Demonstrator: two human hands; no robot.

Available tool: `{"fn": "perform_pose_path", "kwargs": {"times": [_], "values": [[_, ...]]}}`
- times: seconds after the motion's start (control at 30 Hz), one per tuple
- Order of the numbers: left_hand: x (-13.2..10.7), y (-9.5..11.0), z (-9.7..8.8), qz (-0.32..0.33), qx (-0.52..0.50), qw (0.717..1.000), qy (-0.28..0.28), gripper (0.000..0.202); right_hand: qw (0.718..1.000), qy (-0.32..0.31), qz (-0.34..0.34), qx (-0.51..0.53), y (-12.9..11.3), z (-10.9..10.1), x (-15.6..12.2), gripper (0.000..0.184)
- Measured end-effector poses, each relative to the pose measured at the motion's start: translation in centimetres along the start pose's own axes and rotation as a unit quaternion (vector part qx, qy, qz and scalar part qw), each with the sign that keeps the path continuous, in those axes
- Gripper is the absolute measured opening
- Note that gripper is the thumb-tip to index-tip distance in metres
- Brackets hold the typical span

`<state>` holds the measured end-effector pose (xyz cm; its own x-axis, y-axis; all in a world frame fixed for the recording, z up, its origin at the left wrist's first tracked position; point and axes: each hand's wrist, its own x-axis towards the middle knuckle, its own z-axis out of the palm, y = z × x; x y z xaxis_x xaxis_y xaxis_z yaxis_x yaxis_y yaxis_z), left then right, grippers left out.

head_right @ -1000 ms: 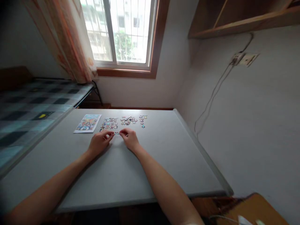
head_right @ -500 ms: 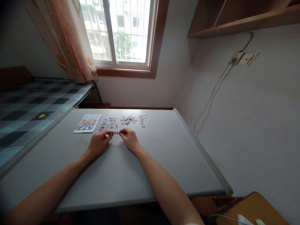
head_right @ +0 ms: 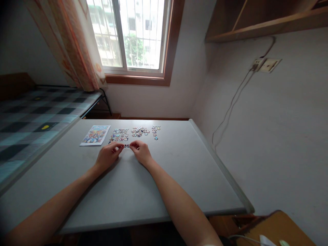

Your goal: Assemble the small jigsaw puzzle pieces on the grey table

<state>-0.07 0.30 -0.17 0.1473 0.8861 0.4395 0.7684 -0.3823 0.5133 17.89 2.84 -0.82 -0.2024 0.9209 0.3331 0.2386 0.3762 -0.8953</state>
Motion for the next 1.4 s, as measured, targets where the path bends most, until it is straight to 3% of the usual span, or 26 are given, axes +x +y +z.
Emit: {"fn": "perform_pose_path", "kwargs": {"times": [1.0,1.4], "values": [[0.03,0.28,-0.15,0.004,0.003,1.0,0.001,0.023,1.0,-0.008,0.012,-0.005,-0.07,-0.08,-0.07,0.013],[0.01,0.24,-0.12,0.013,0.0,1.0,-0.002,0.022,0.986,-0.023,-0.075,-0.148,-0.05,-0.52,-0.34,0.012]]}}
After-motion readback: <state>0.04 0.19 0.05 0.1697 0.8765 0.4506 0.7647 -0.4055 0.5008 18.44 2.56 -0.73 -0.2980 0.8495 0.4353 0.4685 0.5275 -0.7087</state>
